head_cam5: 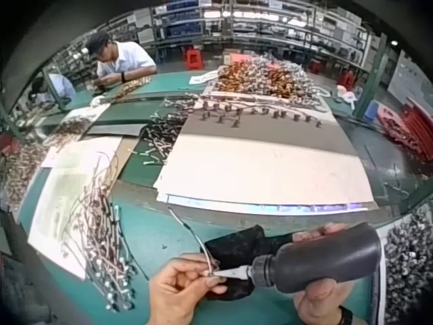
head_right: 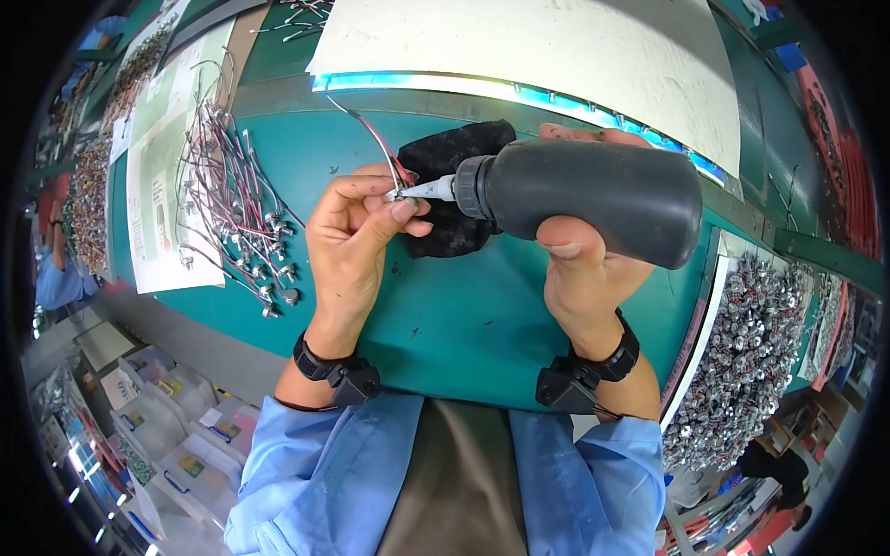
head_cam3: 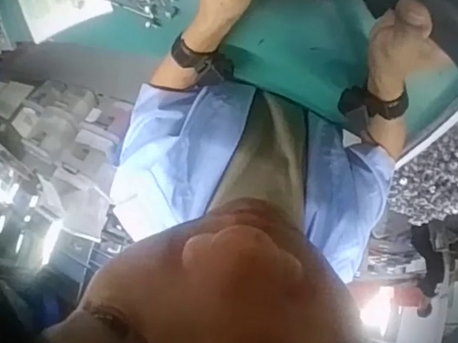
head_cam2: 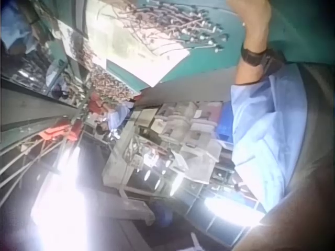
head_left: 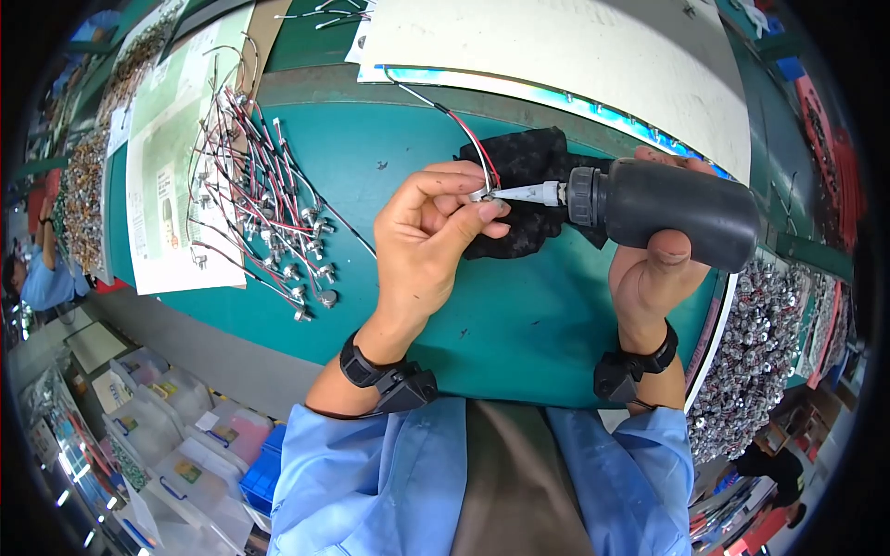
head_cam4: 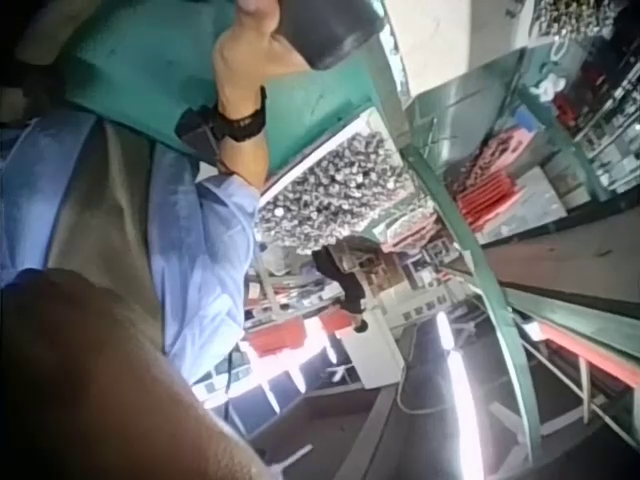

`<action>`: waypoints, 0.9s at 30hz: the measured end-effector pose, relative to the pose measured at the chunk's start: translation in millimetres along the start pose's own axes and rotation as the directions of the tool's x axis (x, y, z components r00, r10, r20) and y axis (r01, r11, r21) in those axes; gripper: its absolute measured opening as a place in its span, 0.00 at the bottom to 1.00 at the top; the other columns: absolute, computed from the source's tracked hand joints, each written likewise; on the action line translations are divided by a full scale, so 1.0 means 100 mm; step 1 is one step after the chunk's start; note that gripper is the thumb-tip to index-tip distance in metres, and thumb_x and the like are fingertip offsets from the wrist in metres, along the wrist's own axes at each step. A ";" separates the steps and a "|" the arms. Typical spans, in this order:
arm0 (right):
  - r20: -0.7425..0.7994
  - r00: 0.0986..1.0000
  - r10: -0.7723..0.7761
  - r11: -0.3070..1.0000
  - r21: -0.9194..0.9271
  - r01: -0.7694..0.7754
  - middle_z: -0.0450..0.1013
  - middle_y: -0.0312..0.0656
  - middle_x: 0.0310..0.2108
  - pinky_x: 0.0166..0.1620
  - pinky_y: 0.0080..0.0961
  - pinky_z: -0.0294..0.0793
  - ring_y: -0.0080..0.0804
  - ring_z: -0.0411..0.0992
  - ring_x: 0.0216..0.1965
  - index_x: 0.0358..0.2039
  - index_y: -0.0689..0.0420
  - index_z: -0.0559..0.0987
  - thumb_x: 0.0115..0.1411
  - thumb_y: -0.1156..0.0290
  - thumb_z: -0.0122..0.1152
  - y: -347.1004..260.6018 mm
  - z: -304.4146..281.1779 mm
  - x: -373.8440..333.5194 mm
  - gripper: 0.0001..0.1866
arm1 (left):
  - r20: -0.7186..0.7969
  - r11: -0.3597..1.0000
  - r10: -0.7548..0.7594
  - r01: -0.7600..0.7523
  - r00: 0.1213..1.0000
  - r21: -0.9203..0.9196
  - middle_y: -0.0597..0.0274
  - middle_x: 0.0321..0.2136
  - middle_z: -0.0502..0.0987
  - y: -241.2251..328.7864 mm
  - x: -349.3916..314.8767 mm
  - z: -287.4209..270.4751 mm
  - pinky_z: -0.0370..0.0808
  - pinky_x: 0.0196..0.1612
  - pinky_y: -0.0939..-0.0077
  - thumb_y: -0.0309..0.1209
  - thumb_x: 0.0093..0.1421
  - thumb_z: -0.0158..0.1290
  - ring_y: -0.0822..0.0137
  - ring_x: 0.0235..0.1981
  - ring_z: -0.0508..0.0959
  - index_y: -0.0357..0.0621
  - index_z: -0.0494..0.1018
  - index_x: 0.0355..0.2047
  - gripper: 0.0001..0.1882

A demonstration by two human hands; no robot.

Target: Apply glue or sealant to small electronic components using a squeeze bottle on a production line.

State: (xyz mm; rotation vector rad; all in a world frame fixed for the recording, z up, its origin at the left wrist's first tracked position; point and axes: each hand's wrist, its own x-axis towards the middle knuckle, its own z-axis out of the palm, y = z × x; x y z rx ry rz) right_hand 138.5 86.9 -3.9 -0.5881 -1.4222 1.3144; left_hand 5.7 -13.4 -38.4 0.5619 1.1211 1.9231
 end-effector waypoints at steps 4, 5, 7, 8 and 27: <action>-0.001 1.000 0.007 1.000 0.001 -0.007 0.64 0.47 0.42 0.49 0.35 0.65 0.40 0.64 0.45 0.48 0.63 0.58 0.41 0.49 0.60 0.00 0.01 -0.01 0.41 | 0.003 1.000 0.009 -0.010 1.000 0.012 0.51 0.37 0.67 -0.01 0.00 -0.01 0.77 0.32 0.76 0.13 0.49 0.46 0.65 0.31 0.74 0.30 0.65 0.32 0.08; -0.003 1.000 0.013 1.000 0.000 -0.013 0.64 0.47 0.42 0.48 0.34 0.65 0.40 0.64 0.45 0.48 0.63 0.58 0.41 0.49 0.60 -0.01 0.02 -0.01 0.41 | 0.001 1.000 0.014 -0.014 1.000 0.024 0.51 0.37 0.67 -0.01 0.00 -0.01 0.77 0.31 0.76 0.14 0.49 0.47 0.64 0.31 0.75 0.31 0.65 0.32 0.08; 0.000 1.000 0.010 1.000 -0.006 -0.010 0.64 0.47 0.42 0.48 0.34 0.65 0.40 0.64 0.45 0.48 0.63 0.58 0.41 0.49 0.60 -0.01 0.01 -0.01 0.41 | -0.001 0.999 0.020 -0.020 1.000 0.036 0.50 0.36 0.67 -0.01 0.00 -0.01 0.77 0.30 0.76 0.14 0.49 0.47 0.63 0.30 0.75 0.32 0.65 0.32 0.08; 0.003 1.000 0.008 1.000 -0.012 -0.008 0.64 0.47 0.42 0.48 0.34 0.65 0.40 0.64 0.45 0.48 0.63 0.58 0.41 0.49 0.60 -0.01 0.01 0.00 0.41 | -0.002 0.999 0.020 -0.020 1.000 0.035 0.50 0.36 0.67 -0.01 0.00 -0.01 0.77 0.30 0.76 0.14 0.49 0.47 0.63 0.30 0.75 0.33 0.65 0.32 0.08; -0.009 1.000 -0.030 0.999 -0.019 0.030 0.64 0.49 0.41 0.47 0.32 0.66 0.40 0.65 0.44 0.48 0.64 0.58 0.42 0.49 0.59 0.01 -0.01 0.01 0.40 | 0.000 1.000 0.009 -0.009 1.000 0.018 0.51 0.36 0.68 0.01 -0.01 0.00 0.76 0.32 0.75 0.15 0.50 0.48 0.62 0.31 0.75 0.32 0.66 0.31 0.07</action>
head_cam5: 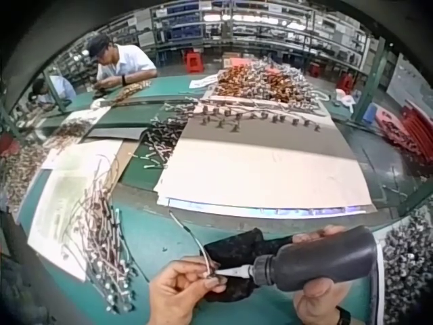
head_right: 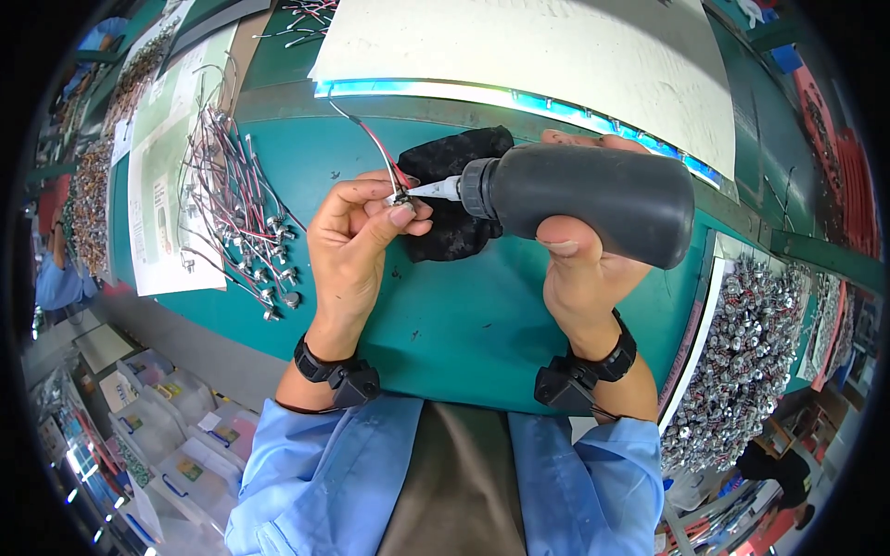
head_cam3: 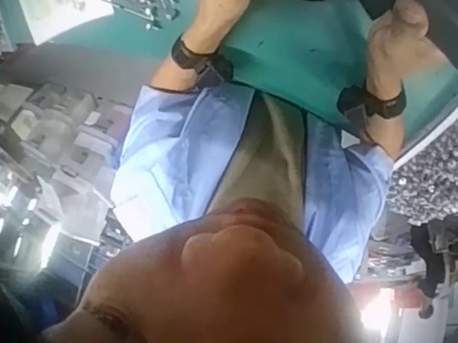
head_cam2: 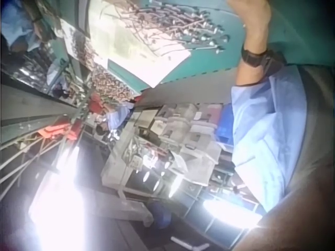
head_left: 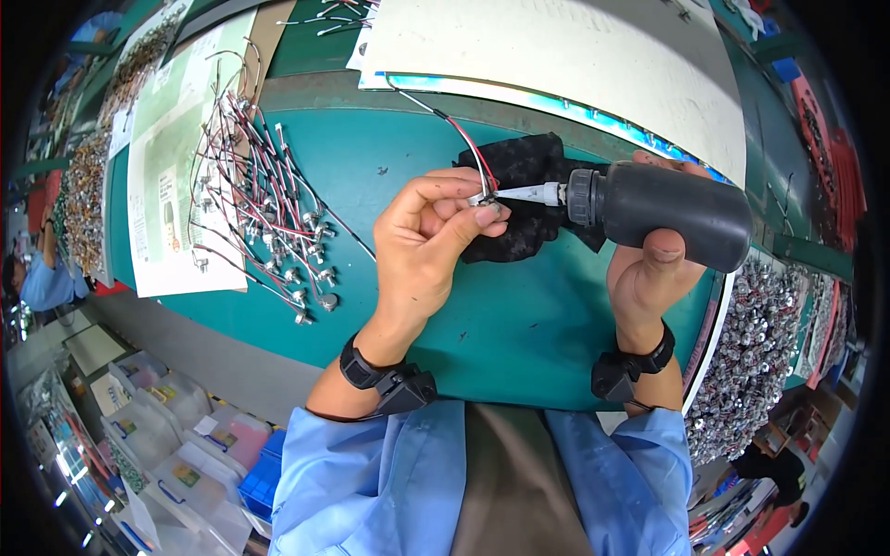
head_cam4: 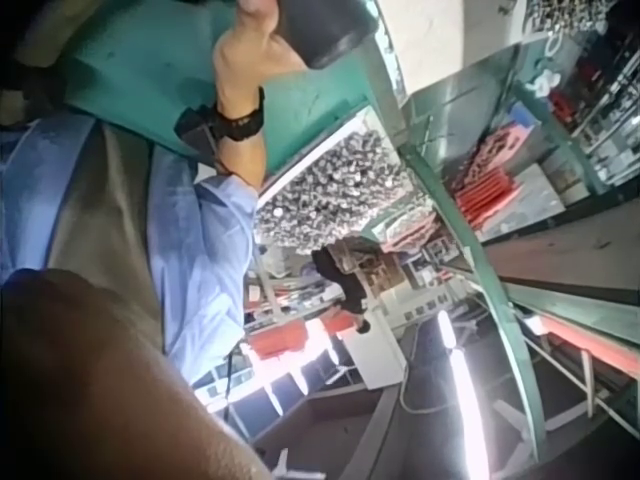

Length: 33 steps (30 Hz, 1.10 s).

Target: Apply glue or sealant to small electronic components using a squeeze bottle on a production line.

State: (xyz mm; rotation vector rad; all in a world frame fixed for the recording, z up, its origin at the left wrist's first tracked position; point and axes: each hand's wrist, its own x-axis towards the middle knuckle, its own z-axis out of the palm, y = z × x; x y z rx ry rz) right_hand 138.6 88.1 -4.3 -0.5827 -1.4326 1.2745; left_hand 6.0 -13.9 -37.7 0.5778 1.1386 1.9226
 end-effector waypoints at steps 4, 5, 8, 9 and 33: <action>-0.010 1.000 -0.003 1.000 -0.005 0.003 0.64 0.49 0.41 0.47 0.32 0.66 0.40 0.65 0.44 0.48 0.65 0.58 0.43 0.49 0.59 0.00 -0.01 0.00 0.40 | 0.004 1.000 0.000 0.000 1.000 -0.017 0.51 0.36 0.68 -0.01 0.01 0.00 0.76 0.32 0.75 0.16 0.50 0.48 0.63 0.31 0.75 0.32 0.66 0.31 0.07; -0.012 1.000 -0.002 1.000 -0.006 0.002 0.64 0.50 0.41 0.47 0.33 0.66 0.40 0.65 0.44 0.48 0.65 0.58 0.43 0.49 0.59 0.01 -0.02 0.00 0.40 | 0.006 0.999 -0.008 0.008 1.000 -0.031 0.51 0.36 0.68 0.00 0.01 0.00 0.76 0.33 0.75 0.15 0.50 0.48 0.62 0.31 0.75 0.32 0.66 0.31 0.07; -0.010 1.000 -0.003 1.000 -0.005 0.003 0.64 0.50 0.41 0.47 0.33 0.66 0.40 0.65 0.44 0.47 0.65 0.58 0.43 0.49 0.59 0.01 -0.02 0.00 0.40 | 0.010 0.998 -0.020 0.021 1.000 -0.056 0.52 0.36 0.68 0.01 0.01 -0.01 0.76 0.34 0.74 0.13 0.49 0.47 0.62 0.32 0.75 0.30 0.66 0.31 0.08; -0.005 1.000 -0.004 1.000 -0.006 0.004 0.65 0.50 0.41 0.47 0.33 0.66 0.40 0.65 0.45 0.47 0.65 0.58 0.43 0.49 0.58 0.01 -0.01 0.00 0.40 | 0.010 0.998 -0.019 0.020 1.000 -0.055 0.52 0.36 0.68 0.01 0.01 -0.01 0.76 0.34 0.74 0.13 0.49 0.47 0.62 0.32 0.75 0.30 0.66 0.31 0.08; -0.194 0.944 0.268 0.917 0.353 -0.187 0.68 0.41 0.33 0.27 0.18 0.62 0.20 0.61 0.24 0.40 0.61 0.66 0.55 0.53 0.47 -0.01 -0.37 0.58 0.22 | 0.012 0.970 0.229 -0.230 0.973 0.082 0.48 0.34 0.72 0.62 0.22 -0.12 0.74 0.30 0.74 0.23 0.51 0.49 0.64 0.25 0.75 0.32 0.65 0.33 0.10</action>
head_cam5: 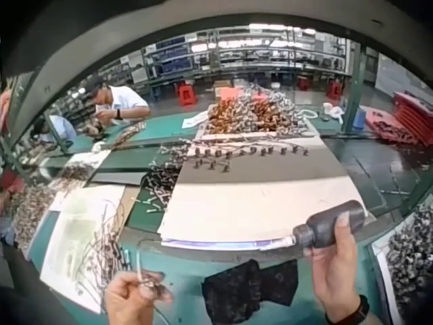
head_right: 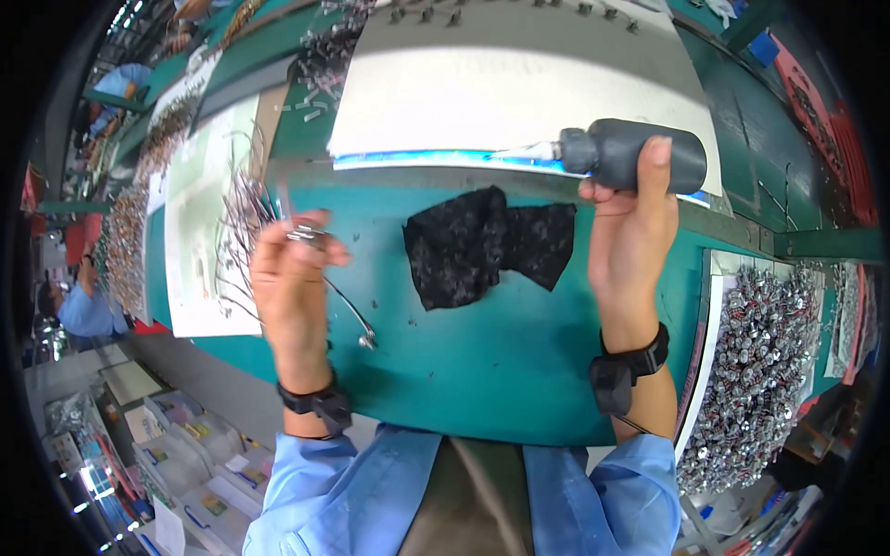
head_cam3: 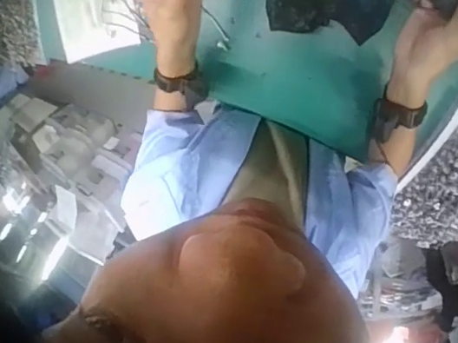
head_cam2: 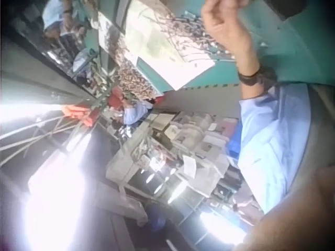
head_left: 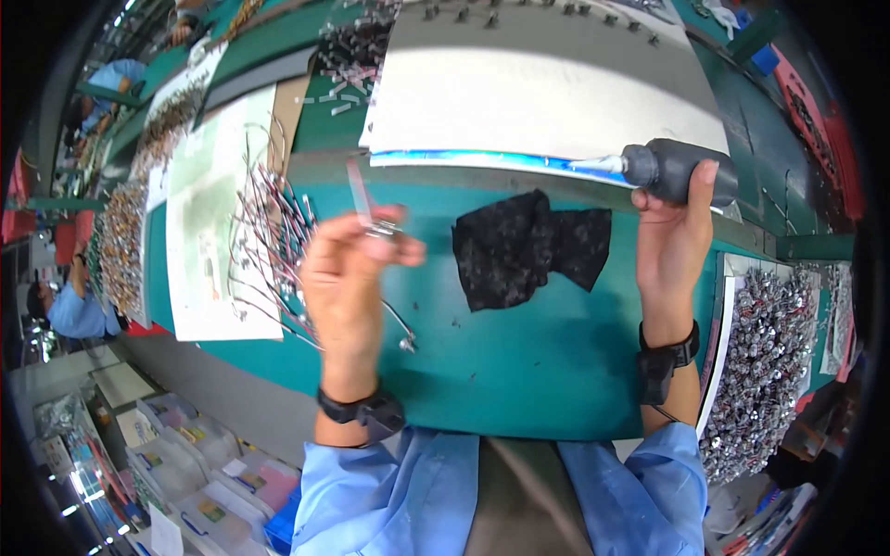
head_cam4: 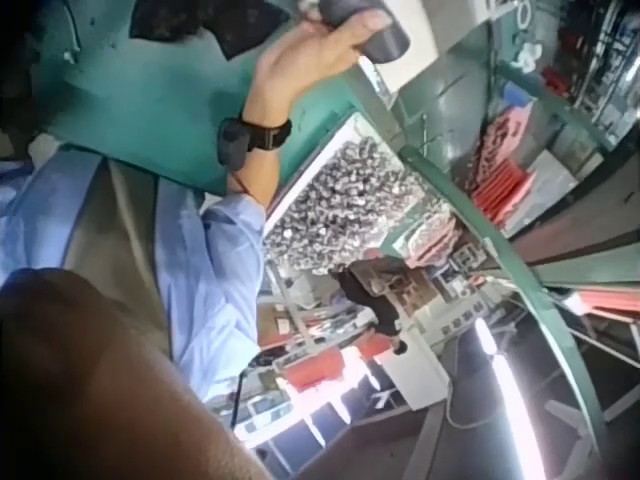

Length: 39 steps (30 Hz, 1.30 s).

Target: Apply glue or sealant to small electronic components using a squeeze bottle on a production line.

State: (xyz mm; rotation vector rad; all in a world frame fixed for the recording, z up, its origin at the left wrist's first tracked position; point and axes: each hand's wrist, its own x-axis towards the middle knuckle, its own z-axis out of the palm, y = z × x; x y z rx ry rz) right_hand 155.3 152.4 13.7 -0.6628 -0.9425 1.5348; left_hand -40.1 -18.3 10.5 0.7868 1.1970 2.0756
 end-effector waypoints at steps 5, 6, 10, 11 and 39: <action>-0.121 0.992 0.022 0.985 0.170 -0.001 0.69 0.37 0.31 0.25 0.16 0.60 0.17 0.59 0.20 0.34 0.58 0.70 0.57 0.56 0.46 -0.22 -0.09 0.28 0.17 | -0.095 0.894 0.178 -0.121 0.979 0.432 0.53 0.31 0.73 0.43 1.04 0.01 0.72 0.29 0.80 0.25 0.49 0.52 0.67 0.26 0.74 0.32 0.66 0.33 0.12; -0.122 0.992 0.012 0.983 0.185 0.011 0.69 0.37 0.31 0.25 0.16 0.60 0.17 0.59 0.20 0.34 0.58 0.70 0.57 0.56 0.46 -0.29 -0.12 0.32 0.17 | -0.110 0.910 0.153 -0.096 0.982 0.404 0.53 0.30 0.73 0.45 1.30 0.03 0.72 0.29 0.81 0.26 0.49 0.52 0.68 0.26 0.74 0.32 0.66 0.34 0.13; -0.099 0.994 -0.045 0.970 0.232 0.067 0.69 0.37 0.29 0.25 0.15 0.59 0.17 0.58 0.19 0.33 0.57 0.70 0.57 0.57 0.47 -0.46 -0.33 0.44 0.15 | -0.174 0.894 0.188 -0.096 0.967 0.437 0.55 0.30 0.73 0.48 1.64 0.13 0.70 0.28 0.82 0.27 0.49 0.52 0.70 0.27 0.73 0.33 0.67 0.33 0.13; -0.121 0.991 -0.055 0.967 0.239 0.083 0.69 0.36 0.29 0.25 0.15 0.59 0.17 0.58 0.19 0.33 0.56 0.70 0.56 0.57 0.47 -0.51 -0.37 0.47 0.15 | -0.201 0.882 0.212 -0.098 0.956 0.461 0.55 0.30 0.73 0.46 1.71 0.19 0.70 0.27 0.82 0.27 0.49 0.52 0.71 0.27 0.73 0.33 0.68 0.33 0.12; -0.223 0.967 -0.122 0.943 0.278 0.183 0.70 0.35 0.30 0.24 0.13 0.58 0.17 0.60 0.21 0.32 0.54 0.70 0.56 0.59 0.49 -0.76 -0.62 0.55 0.12 | 0.130 0.158 0.274 -0.178 0.953 0.971 0.56 0.26 0.76 -1.45 2.42 1.02 0.70 0.32 0.74 0.38 0.42 0.55 0.63 0.27 0.75 0.44 0.76 0.27 0.13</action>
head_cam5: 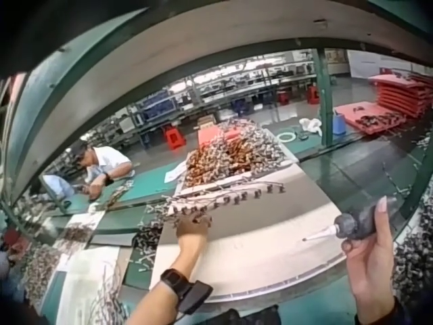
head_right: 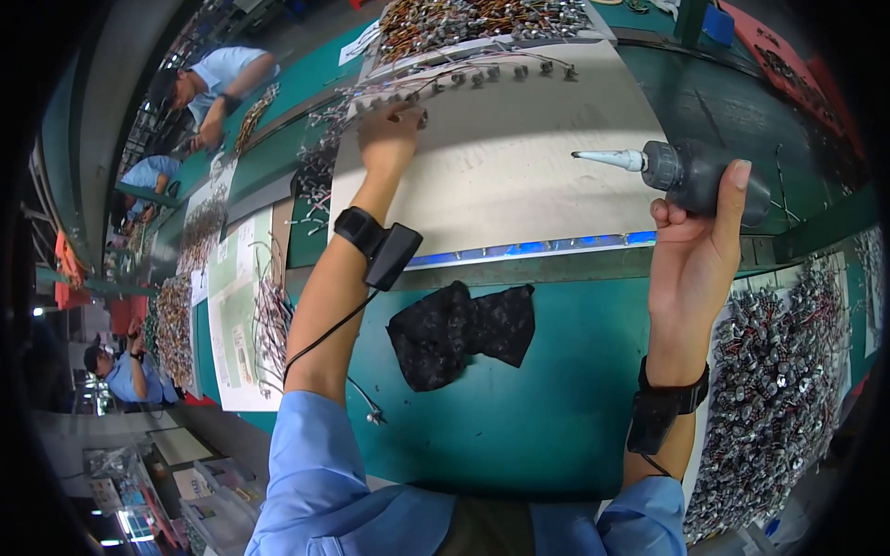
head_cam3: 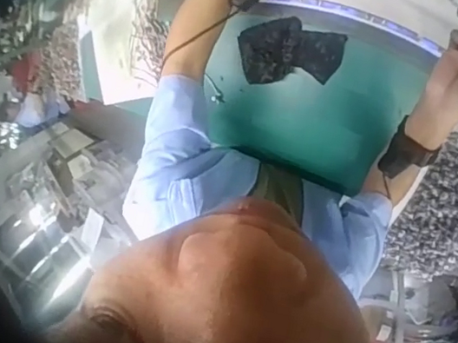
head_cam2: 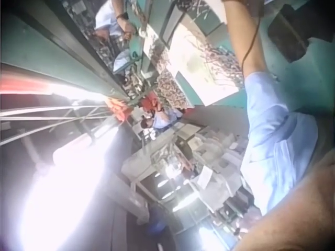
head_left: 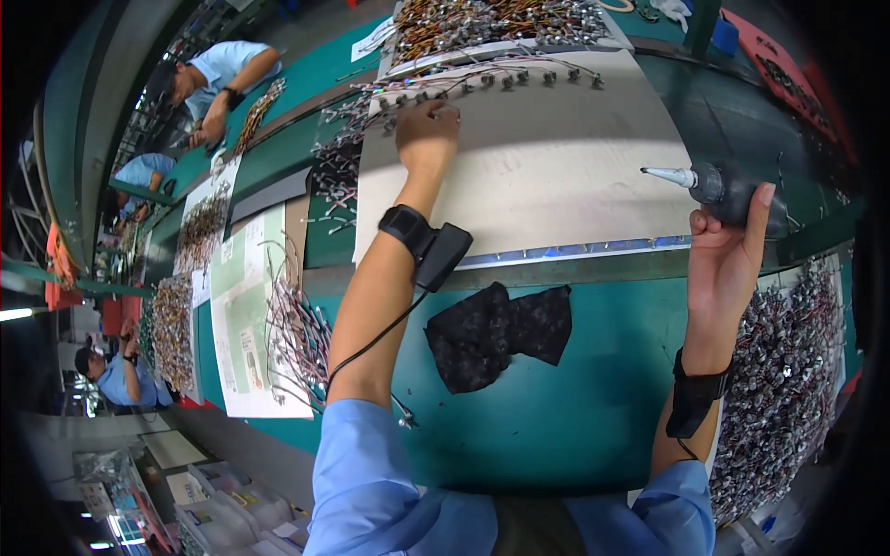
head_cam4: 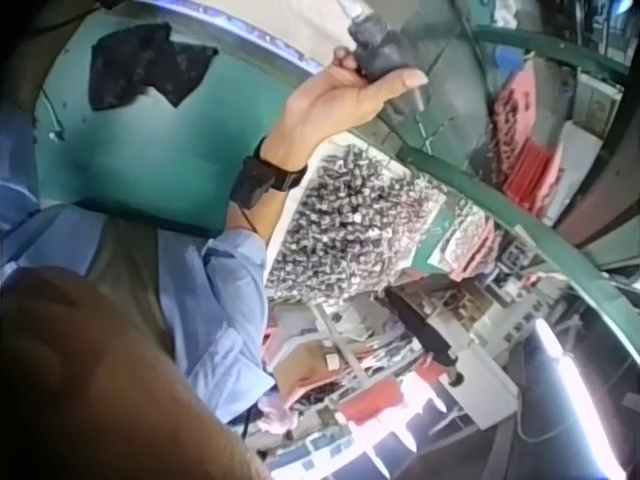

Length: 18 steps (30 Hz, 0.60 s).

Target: Apply glue or sealant to small electronic components using a squeeze bottle on a production line.

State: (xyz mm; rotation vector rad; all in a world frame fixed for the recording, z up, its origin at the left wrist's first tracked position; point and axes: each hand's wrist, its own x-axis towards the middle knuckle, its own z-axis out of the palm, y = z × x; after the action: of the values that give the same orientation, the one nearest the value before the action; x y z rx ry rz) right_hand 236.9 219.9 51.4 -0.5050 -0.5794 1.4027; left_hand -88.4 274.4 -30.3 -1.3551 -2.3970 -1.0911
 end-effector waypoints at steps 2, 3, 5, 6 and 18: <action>0.009 1.000 -0.010 1.000 -0.016 0.010 0.70 0.35 0.30 0.25 0.14 0.58 0.18 0.60 0.22 0.33 0.54 0.70 0.56 0.59 0.48 0.03 0.01 -0.01 0.12 | 0.124 0.981 -0.013 0.037 0.992 -0.192 0.54 0.26 0.75 -0.07 -0.03 -0.27 0.70 0.33 0.73 0.39 0.44 0.54 0.60 0.27 0.74 0.42 0.75 0.29 0.16; 0.017 1.000 0.023 1.000 -0.019 -0.023 0.70 0.35 0.30 0.25 0.14 0.58 0.18 0.60 0.22 0.33 0.54 0.70 0.56 0.59 0.48 0.05 0.01 -0.01 0.12 | 0.185 0.958 -0.021 0.073 0.982 -0.278 0.54 0.26 0.74 -0.13 -0.07 -0.46 0.69 0.33 0.73 0.40 0.44 0.54 0.59 0.27 0.74 0.41 0.74 0.31 0.17; 0.084 0.996 0.001 1.000 -0.027 0.001 0.70 0.36 0.31 0.26 0.15 0.59 0.19 0.60 0.22 0.35 0.55 0.70 0.57 0.60 0.48 0.05 0.02 0.01 0.12 | 0.211 0.972 0.023 0.028 0.977 -0.234 0.54 0.24 0.74 -0.24 -0.20 -0.95 0.69 0.32 0.74 0.40 0.45 0.54 0.60 0.26 0.74 0.39 0.74 0.31 0.18; 0.118 0.993 -0.001 0.999 -0.032 0.005 0.70 0.36 0.31 0.26 0.16 0.59 0.19 0.60 0.22 0.35 0.55 0.69 0.57 0.60 0.48 0.06 0.03 -0.02 0.13 | 0.246 0.977 0.094 -0.041 0.965 -0.212 0.54 0.22 0.75 -0.30 -0.31 -1.23 0.69 0.30 0.75 0.41 0.46 0.53 0.61 0.24 0.74 0.37 0.73 0.32 0.19; 0.279 0.951 0.133 0.987 -0.125 -0.101 0.69 0.38 0.31 0.27 0.17 0.60 0.20 0.58 0.20 0.36 0.59 0.69 0.57 0.60 0.47 0.27 0.18 -0.44 0.15 | 0.360 0.949 -0.222 0.116 0.906 0.293 0.55 0.21 0.73 -0.54 -2.53 -2.71 0.69 0.23 0.69 0.36 0.47 0.54 0.56 0.23 0.73 0.37 0.71 0.26 0.13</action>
State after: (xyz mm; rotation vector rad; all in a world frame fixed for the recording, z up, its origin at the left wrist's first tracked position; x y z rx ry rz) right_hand 201.6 179.0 44.8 -0.4309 -0.8766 1.5767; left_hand -38.6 -94.3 14.3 -1.3943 -2.8646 -0.5325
